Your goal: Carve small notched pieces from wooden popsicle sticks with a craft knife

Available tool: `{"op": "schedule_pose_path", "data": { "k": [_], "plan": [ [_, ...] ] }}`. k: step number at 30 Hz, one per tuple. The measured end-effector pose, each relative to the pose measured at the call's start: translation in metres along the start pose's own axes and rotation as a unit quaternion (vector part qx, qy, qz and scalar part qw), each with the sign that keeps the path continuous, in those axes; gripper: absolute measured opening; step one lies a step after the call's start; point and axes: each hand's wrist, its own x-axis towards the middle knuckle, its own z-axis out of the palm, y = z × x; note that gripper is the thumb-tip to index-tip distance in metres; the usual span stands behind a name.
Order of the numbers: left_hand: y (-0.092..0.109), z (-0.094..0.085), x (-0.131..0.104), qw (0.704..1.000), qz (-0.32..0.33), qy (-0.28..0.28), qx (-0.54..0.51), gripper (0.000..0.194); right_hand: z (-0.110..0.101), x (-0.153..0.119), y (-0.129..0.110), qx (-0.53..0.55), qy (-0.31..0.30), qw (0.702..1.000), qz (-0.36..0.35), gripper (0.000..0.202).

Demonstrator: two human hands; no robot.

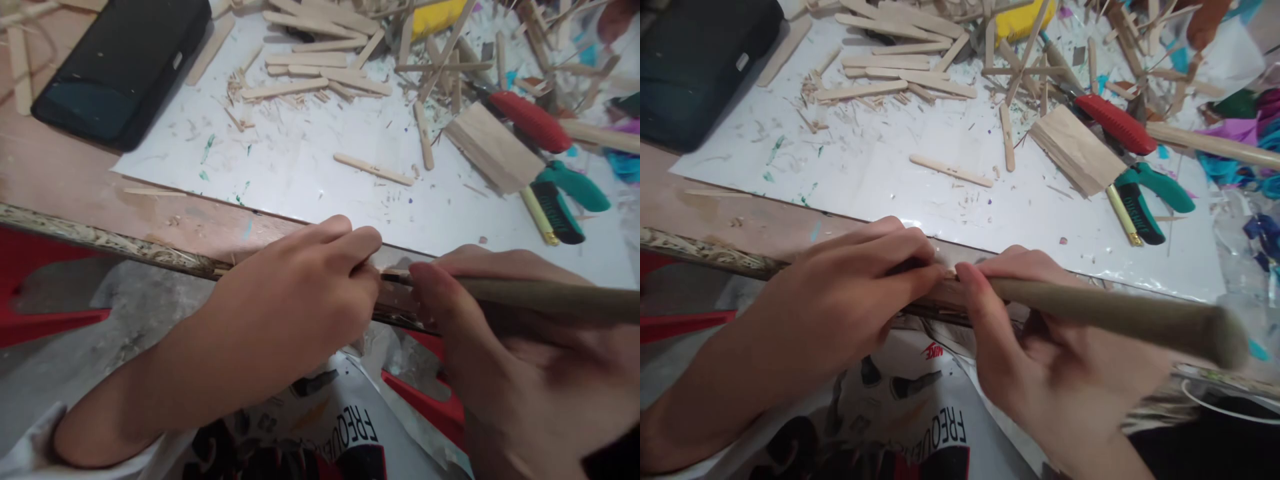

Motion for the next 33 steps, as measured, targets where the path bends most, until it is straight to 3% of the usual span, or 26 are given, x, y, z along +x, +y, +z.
{"op": "schedule_pose_path", "data": {
  "k": [3, 14, 17, 27, 30, 33],
  "plan": [
    [-0.002, 0.001, -0.001, 1.0, 0.005, 0.003, 0.008, 0.033, -0.002, -0.001, 0.01, 0.019, -0.002, 1.0, -0.024, 0.009],
    [-0.002, 0.005, -0.005, 1.0, 0.0, 0.016, 0.021, 0.028, 0.002, -0.005, 0.014, 0.121, 0.041, 0.986, 0.11, 0.012],
    [-0.003, 0.006, -0.006, 0.998, 0.017, 0.022, 0.049, 0.029, 0.0, -0.007, 0.013, 0.092, 0.052, 0.987, 0.118, 0.013],
    [0.0, 0.001, -0.004, 0.999, 0.012, -0.002, 0.043, 0.009, 0.007, 0.005, 0.016, 0.089, -0.02, 0.995, 0.037, 0.037],
    [-0.001, 0.001, -0.003, 0.999, 0.013, -0.003, 0.043, 0.011, 0.008, 0.006, 0.013, 0.08, -0.021, 0.996, 0.026, 0.035],
    [-0.002, 0.003, -0.003, 0.999, 0.017, -0.007, 0.031, 0.012, 0.004, 0.005, 0.012, 0.073, -0.023, 0.997, 0.002, 0.021]
  ]
}}
